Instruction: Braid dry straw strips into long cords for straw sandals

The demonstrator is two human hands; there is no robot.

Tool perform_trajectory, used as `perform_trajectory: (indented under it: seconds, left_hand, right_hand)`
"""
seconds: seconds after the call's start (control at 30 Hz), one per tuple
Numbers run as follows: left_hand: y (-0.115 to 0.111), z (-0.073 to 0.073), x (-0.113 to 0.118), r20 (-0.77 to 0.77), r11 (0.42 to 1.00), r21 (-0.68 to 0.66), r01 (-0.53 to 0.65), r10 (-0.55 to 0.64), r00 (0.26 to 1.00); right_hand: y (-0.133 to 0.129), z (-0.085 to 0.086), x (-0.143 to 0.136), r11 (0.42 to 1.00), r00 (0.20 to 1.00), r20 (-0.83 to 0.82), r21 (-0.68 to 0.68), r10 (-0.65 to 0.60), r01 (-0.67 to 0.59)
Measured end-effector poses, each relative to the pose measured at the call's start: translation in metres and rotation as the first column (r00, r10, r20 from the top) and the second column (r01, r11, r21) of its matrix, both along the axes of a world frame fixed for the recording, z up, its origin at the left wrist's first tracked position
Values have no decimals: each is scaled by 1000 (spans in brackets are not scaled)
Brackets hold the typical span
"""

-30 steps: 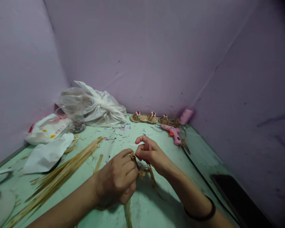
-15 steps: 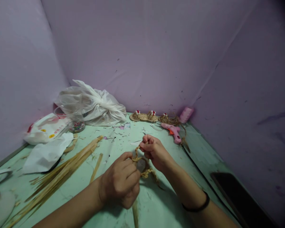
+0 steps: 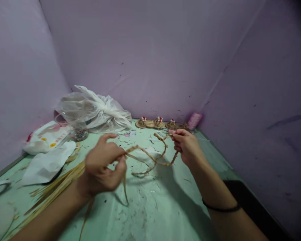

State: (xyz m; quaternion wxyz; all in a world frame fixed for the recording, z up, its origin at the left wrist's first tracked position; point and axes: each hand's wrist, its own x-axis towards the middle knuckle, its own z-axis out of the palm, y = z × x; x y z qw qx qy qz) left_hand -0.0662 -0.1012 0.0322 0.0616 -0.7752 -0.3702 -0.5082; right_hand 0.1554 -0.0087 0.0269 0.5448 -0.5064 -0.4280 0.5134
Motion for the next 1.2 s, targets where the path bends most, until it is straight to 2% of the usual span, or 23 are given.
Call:
perform_trajectory:
  seconds: [0.07, 0.1, 0.13, 0.2, 0.23, 0.27, 0.3, 0.37, 0.43, 0.47, 0.53, 0.6, 0.63, 0.7, 0.87, 0.93, 1.0, 1.07, 1.13, 1.2]
  left_hand:
    - [1, 15, -12, 244, 995, -35, -93, 99, 965]
    - [2, 21, -17, 384, 990, -61, -126, 140, 913]
    - [2, 27, -21, 515, 988, -95, -125, 156, 843]
    - [1, 36, -23, 702, 985, -169, -24, 137, 699]
    - [0, 39, -22, 759, 975, -213, 64, 124, 639]
    - [-1, 43, -20, 796, 948, -270, 169, 121, 593]
    - [-2, 45, -18, 820, 904, -335, 266, 140, 555]
    - [-4, 49, -14, 846, 794, -442, 418, 215, 487]
    - [-3, 50, -12, 855, 693, -494, 525, 277, 438]
    - [-2, 50, -13, 856, 662, -505, 554, 300, 421]
    - [1, 49, -15, 853, 621, -519, 588, 326, 408]
    - [6, 47, -18, 849, 617, -526, 585, 342, 402]
    - [7, 47, -19, 847, 628, -530, 570, 349, 402]
    - [10, 48, -23, 842, 661, -535, 526, 361, 401]
    - [10, 54, -31, 863, 707, -497, 503, 345, 368]
    - [8, 54, -32, 879, 706, -469, 530, 314, 359]
    - [7, 50, -29, 890, 674, -441, 593, 241, 388]
    - [5, 45, -24, 895, 612, -405, 679, 115, 431]
    - [2, 38, -18, 896, 565, -360, 743, -12, 444]
    - [-1, 32, -10, 877, 573, -348, 742, -82, 474]
  right_hand:
    - [3, 3, 13, 999, 969, 245, -13, 32, -29]
    - [2, 3, 18, 997, 910, 408, -22, 72, -69]
    - [1, 4, 21, 994, 819, 565, -20, 98, -105]
    - [-6, 8, 18, 984, 633, 770, 49, 71, -170]
    - [-12, 11, 13, 973, 595, 803, 109, 35, -204]
    - [-19, 15, 6, 951, 613, 790, 173, 21, -255]
    - [-27, 20, -3, 922, 674, 737, 230, 44, -312]
    - [-41, 27, -21, 833, 747, 606, 240, 273, -499]
    - [-53, 28, -36, 705, 685, 447, 153, 575, -692]
    - [-56, 26, -41, 638, 633, 353, 119, 689, -761]
    - [-59, 18, -47, 525, 527, 183, 63, 830, -848]
    - [-57, 10, -47, 481, 482, 65, 31, 874, -876]
    - [-54, 7, -46, 491, 492, 18, 22, 871, -871]
    - [-49, 3, -42, 551, 550, -38, 9, 834, -834]
    - [-32, 3, -33, 734, 733, 53, 4, 678, -679]
    - [-28, 2, -33, 820, 819, 20, -18, 573, -573]
    - [-27, -1, -36, 883, 886, 3, -82, 464, -462]
    - [-30, -7, -43, 915, 917, 65, -123, 393, -383]
    - [-36, -13, -52, 922, 912, 147, -123, 383, -367]
    - [-44, -17, -60, 906, 888, 184, -135, 421, -402]
